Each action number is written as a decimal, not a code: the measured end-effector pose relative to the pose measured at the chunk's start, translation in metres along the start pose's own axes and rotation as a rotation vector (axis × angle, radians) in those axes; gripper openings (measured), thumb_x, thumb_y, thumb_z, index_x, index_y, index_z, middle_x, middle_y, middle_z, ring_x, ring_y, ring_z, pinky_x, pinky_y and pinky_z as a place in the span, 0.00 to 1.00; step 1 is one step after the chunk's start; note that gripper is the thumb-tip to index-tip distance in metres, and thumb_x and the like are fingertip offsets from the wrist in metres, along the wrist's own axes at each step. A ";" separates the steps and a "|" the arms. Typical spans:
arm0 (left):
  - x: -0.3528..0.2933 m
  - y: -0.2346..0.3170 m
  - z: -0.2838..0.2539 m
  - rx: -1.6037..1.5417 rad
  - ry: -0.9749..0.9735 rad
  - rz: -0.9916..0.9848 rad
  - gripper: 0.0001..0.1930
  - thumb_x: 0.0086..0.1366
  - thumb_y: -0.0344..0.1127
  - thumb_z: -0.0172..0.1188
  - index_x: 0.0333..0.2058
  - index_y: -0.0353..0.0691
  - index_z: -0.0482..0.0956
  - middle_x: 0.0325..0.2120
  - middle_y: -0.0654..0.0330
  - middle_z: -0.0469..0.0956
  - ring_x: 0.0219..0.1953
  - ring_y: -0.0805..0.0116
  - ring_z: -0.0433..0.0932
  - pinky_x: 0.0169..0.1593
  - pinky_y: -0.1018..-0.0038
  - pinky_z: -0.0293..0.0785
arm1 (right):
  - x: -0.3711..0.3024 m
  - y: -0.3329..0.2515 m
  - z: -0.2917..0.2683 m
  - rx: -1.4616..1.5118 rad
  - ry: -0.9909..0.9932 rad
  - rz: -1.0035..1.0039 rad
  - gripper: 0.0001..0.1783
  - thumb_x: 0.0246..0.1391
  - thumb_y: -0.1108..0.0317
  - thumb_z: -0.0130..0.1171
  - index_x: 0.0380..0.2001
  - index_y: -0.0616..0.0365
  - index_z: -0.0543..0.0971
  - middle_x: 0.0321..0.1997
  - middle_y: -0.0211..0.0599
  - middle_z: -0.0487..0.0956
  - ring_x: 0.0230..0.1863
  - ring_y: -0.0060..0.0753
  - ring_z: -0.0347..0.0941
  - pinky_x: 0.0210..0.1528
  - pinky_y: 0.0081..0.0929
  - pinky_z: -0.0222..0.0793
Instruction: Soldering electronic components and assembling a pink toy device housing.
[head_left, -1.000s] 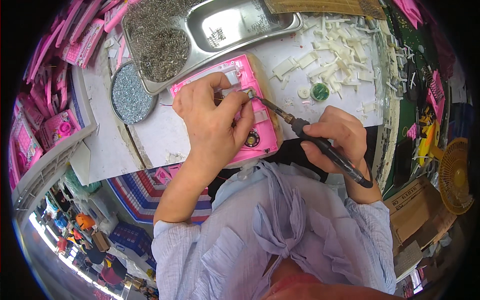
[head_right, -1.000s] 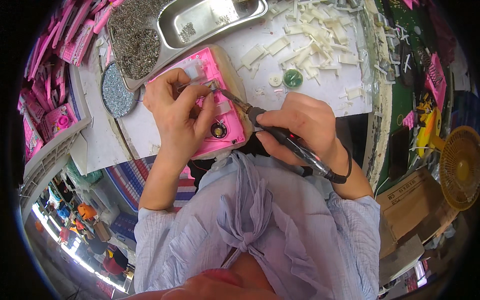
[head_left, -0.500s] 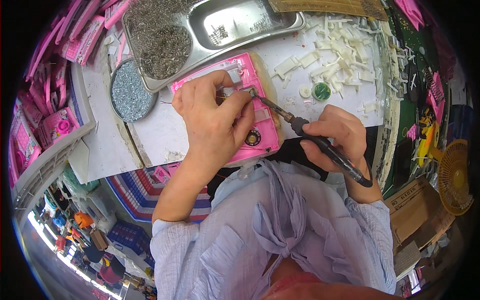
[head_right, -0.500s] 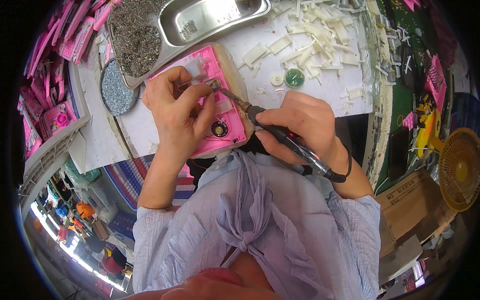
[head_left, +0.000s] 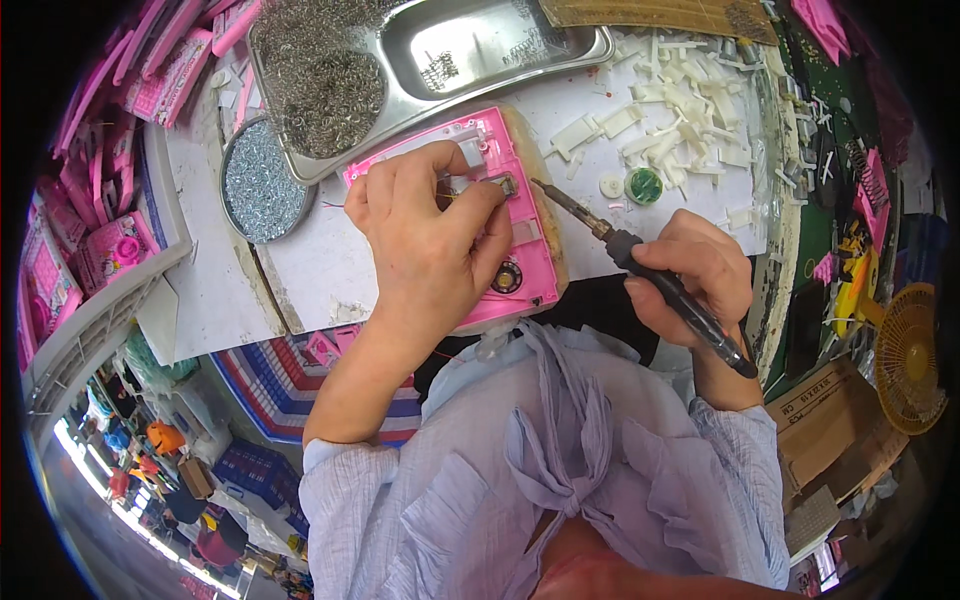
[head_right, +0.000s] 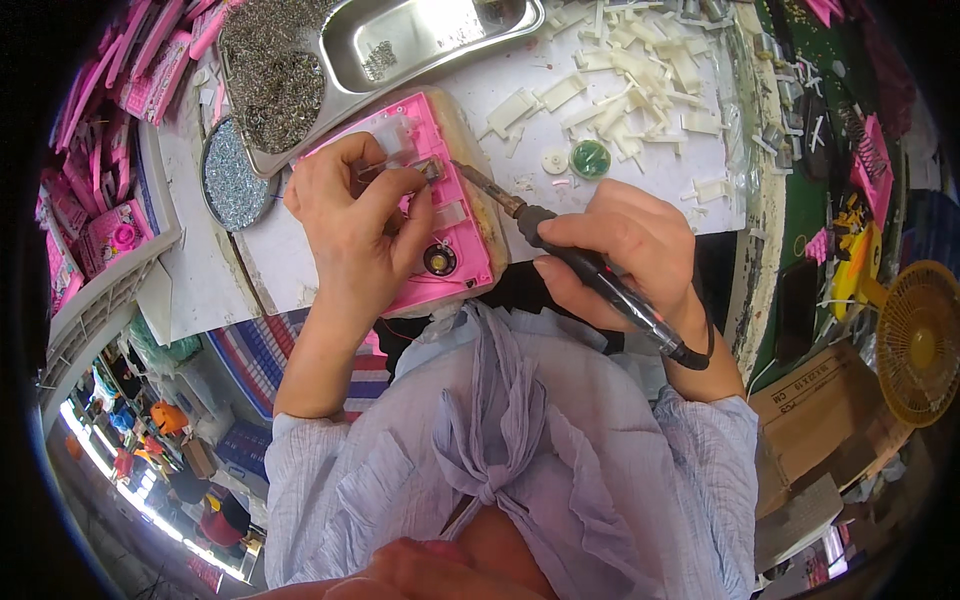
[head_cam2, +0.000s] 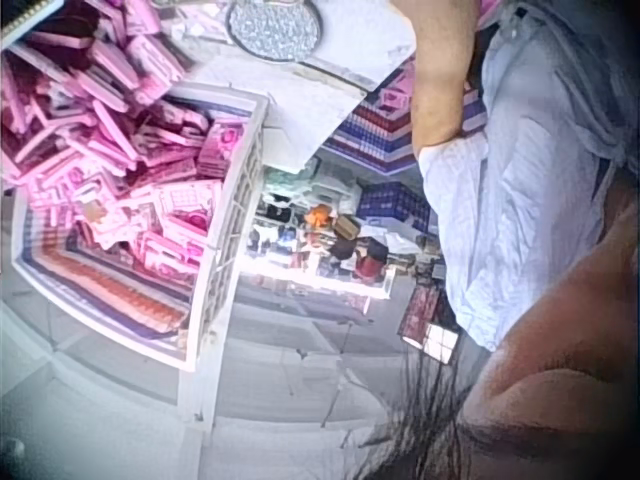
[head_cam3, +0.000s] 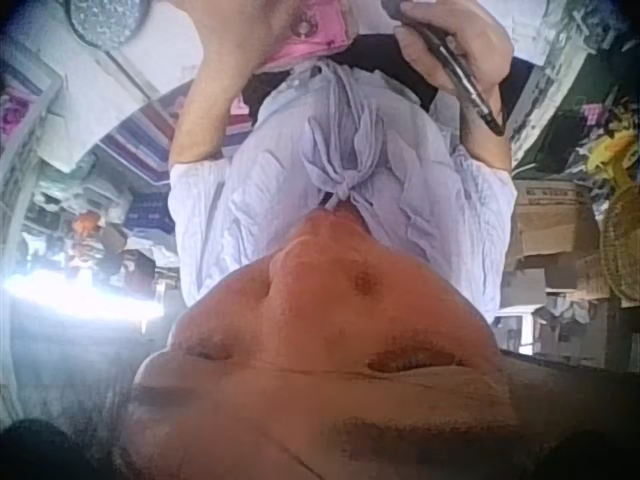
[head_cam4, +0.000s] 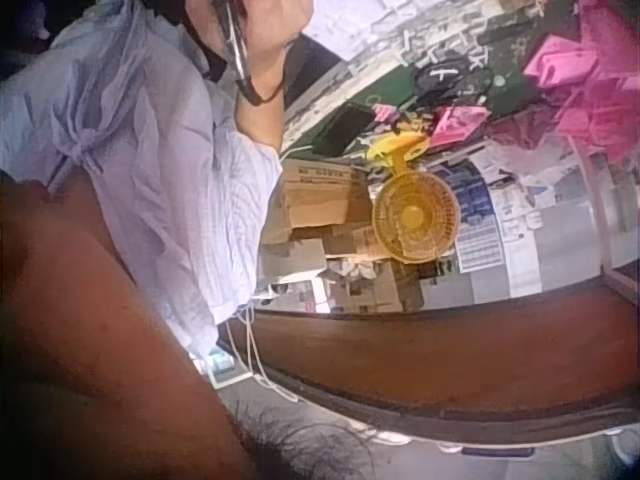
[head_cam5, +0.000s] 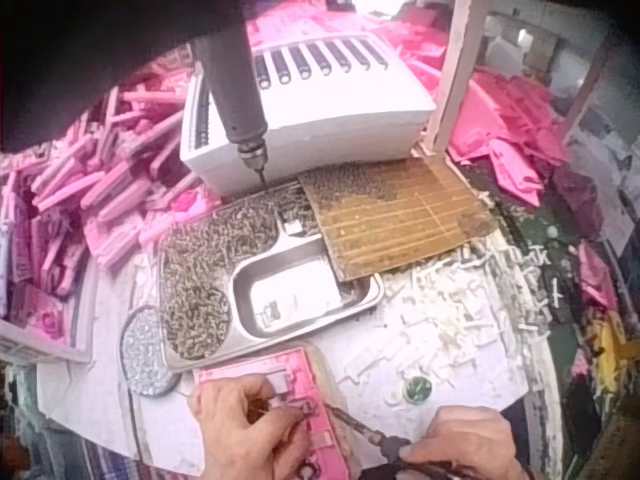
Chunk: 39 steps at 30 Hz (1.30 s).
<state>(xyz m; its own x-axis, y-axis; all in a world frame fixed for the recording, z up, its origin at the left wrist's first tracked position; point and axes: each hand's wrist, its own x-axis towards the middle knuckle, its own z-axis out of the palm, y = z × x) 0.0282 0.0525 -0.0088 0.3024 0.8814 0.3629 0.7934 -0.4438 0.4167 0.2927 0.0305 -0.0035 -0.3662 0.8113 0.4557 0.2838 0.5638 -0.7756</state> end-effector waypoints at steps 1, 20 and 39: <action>0.000 0.000 0.000 0.005 -0.003 -0.002 0.08 0.50 0.35 0.72 0.31 0.49 0.86 0.42 0.62 0.76 0.42 0.61 0.70 0.52 0.59 0.56 | 0.001 -0.001 0.000 0.002 0.005 0.007 0.16 0.45 0.77 0.71 0.40 0.64 0.81 0.21 0.34 0.75 0.21 0.31 0.68 0.23 0.27 0.60; -0.006 0.003 -0.003 0.074 -0.005 0.030 0.15 0.51 0.38 0.73 0.38 0.49 0.84 0.45 0.62 0.76 0.45 0.60 0.72 0.54 0.60 0.57 | 0.003 0.000 -0.004 -0.031 0.049 -0.026 0.18 0.42 0.77 0.75 0.40 0.61 0.82 0.19 0.32 0.71 0.18 0.33 0.66 0.20 0.28 0.59; -0.016 -0.023 -0.031 -0.650 0.143 -0.418 0.03 0.66 0.19 0.63 0.38 0.29 0.80 0.38 0.50 0.85 0.33 0.71 0.83 0.37 0.78 0.81 | 0.035 -0.016 0.044 0.379 0.145 0.249 0.26 0.52 0.76 0.72 0.55 0.65 0.79 0.39 0.40 0.84 0.38 0.28 0.80 0.41 0.24 0.75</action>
<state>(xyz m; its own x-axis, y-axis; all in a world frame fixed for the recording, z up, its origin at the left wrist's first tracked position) -0.0112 0.0430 0.0021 -0.0590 0.9864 0.1537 0.3449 -0.1243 0.9304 0.2364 0.0431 0.0053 -0.1929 0.9430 0.2711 -0.0062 0.2751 -0.9614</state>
